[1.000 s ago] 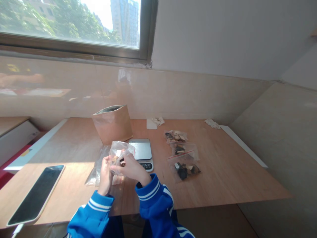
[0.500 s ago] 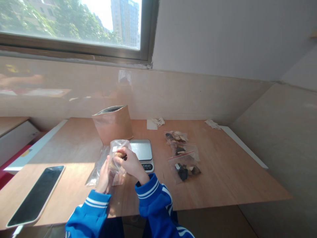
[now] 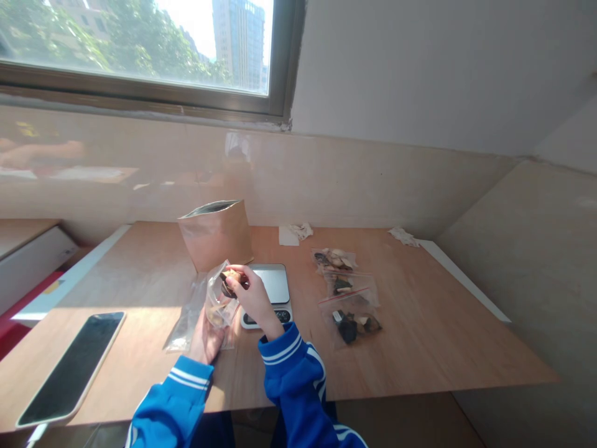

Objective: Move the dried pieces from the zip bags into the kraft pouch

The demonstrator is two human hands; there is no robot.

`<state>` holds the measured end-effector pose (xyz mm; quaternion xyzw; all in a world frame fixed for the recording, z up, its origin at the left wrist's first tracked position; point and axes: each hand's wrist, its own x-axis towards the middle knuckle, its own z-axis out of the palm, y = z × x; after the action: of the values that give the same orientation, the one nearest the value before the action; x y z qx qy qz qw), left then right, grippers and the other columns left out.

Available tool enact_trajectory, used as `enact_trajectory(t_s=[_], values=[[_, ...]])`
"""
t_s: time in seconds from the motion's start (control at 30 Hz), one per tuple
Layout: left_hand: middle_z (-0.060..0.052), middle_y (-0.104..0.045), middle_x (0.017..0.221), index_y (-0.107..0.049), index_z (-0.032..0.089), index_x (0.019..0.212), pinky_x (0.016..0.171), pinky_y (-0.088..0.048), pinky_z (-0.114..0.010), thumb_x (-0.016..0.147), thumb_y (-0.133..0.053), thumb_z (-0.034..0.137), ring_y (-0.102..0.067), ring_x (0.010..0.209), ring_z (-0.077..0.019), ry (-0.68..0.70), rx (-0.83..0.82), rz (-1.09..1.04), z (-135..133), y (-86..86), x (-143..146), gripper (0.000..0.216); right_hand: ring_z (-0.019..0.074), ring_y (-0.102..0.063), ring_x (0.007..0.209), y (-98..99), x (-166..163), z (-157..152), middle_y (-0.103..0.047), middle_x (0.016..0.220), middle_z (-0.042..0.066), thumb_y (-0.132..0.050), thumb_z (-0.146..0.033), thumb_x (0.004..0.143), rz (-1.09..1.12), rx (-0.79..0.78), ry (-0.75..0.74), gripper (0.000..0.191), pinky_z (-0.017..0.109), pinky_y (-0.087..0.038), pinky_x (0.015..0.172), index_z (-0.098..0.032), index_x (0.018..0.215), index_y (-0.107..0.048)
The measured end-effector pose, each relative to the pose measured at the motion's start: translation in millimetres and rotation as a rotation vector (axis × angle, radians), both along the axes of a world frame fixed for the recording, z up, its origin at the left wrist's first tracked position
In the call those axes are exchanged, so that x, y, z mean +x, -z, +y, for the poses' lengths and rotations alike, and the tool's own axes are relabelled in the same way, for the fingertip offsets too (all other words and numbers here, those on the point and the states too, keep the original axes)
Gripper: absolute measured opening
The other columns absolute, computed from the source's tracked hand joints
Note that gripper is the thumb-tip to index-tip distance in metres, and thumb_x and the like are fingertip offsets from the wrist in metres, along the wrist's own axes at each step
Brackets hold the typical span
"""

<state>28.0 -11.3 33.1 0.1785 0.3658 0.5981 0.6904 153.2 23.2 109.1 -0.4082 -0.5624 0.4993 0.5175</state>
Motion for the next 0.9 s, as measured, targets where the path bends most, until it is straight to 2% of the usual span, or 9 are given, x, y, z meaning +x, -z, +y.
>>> enact_trajectory(t_s=[0.13,0.27,0.4,0.53,0.63,0.7,0.9], values=[[-0.007,-0.071,0.110,-0.065,0.020,0.105,0.099,-0.049,-0.042,0.082,-0.058,0.045,-0.059,0.116,-0.0293,-0.013,-0.030,-0.004,-0.8,1.6,-1.4,0.034,0.0165,-0.063,0.083,-9.7,1.9,10.2,-0.070,0.096,0.005,-0.067,-0.038,0.075,0.221,-0.060,-0.001,0.035,0.028,-0.052,0.073,-0.019,0.104,-0.067],[-0.007,-0.070,0.111,-0.062,0.021,0.116,0.100,-0.047,-0.042,0.082,-0.059,0.041,-0.056,0.120,-0.0295,-0.047,-0.087,-0.094,3.9,16.6,-3.4,0.040,0.0134,-0.061,0.076,-32.9,2.1,33.1,-0.068,0.090,0.003,-0.071,-0.040,0.072,0.396,-0.017,0.062,0.041,0.026,-0.051,0.069,-0.018,0.107,-0.066],[-0.008,-0.071,0.110,-0.059,0.017,0.123,0.103,-0.044,-0.046,0.088,-0.050,0.040,-0.057,0.119,-0.0288,-0.062,-0.082,-0.158,6.3,28.0,-5.7,0.043,0.0121,-0.059,0.076,-72.8,-7.1,67.9,-0.065,0.086,0.001,-0.068,-0.037,0.075,0.319,0.217,0.140,0.033,0.024,-0.050,0.068,-0.020,0.104,-0.065],[-0.010,-0.071,0.111,-0.059,0.018,0.125,0.102,-0.047,-0.041,0.092,-0.045,0.038,-0.063,0.110,-0.0257,-0.040,-0.088,-0.210,5.1,26.1,-7.9,0.041,0.0138,-0.058,0.085,-101.9,-26.0,108.9,-0.061,0.097,0.004,-0.057,-0.033,0.083,0.131,0.505,0.219,0.026,0.027,-0.050,0.077,-0.021,0.106,-0.061],[-0.010,-0.071,0.110,-0.059,0.016,0.125,0.097,-0.050,-0.039,0.091,-0.048,0.035,-0.067,0.102,-0.0245,-0.017,-0.093,-0.225,4.8,22.5,-8.5,0.040,0.0145,-0.056,0.089,-101.8,-38.8,134.8,-0.056,0.104,0.006,-0.053,-0.021,0.083,-0.074,0.685,0.333,0.022,0.028,-0.048,0.083,-0.020,0.104,-0.059],[-0.011,-0.071,0.109,-0.061,0.015,0.122,0.095,-0.052,-0.038,0.090,-0.051,0.033,-0.068,0.100,-0.0246,-0.012,-0.084,-0.224,5.0,21.6,-8.4,0.038,0.0159,-0.054,0.093,-92.9,-43.5,145.4,-0.054,0.105,0.007,-0.051,-0.014,0.081,-0.221,0.762,0.336,0.025,0.029,-0.046,0.086,-0.020,0.104,-0.058],[-0.012,-0.070,0.113,-0.067,0.015,0.109,0.101,-0.048,-0.037,0.088,-0.054,0.034,-0.062,0.113,-0.0261,-0.001,-0.055,-0.244,5.4,24.6,-7.7,0.032,0.0199,-0.052,0.099,-66.1,-43.3,146.3,-0.055,0.104,0.006,-0.051,-0.012,0.080,-0.480,0.812,0.290,0.024,0.032,-0.040,0.093,-0.020,0.102,-0.057]])
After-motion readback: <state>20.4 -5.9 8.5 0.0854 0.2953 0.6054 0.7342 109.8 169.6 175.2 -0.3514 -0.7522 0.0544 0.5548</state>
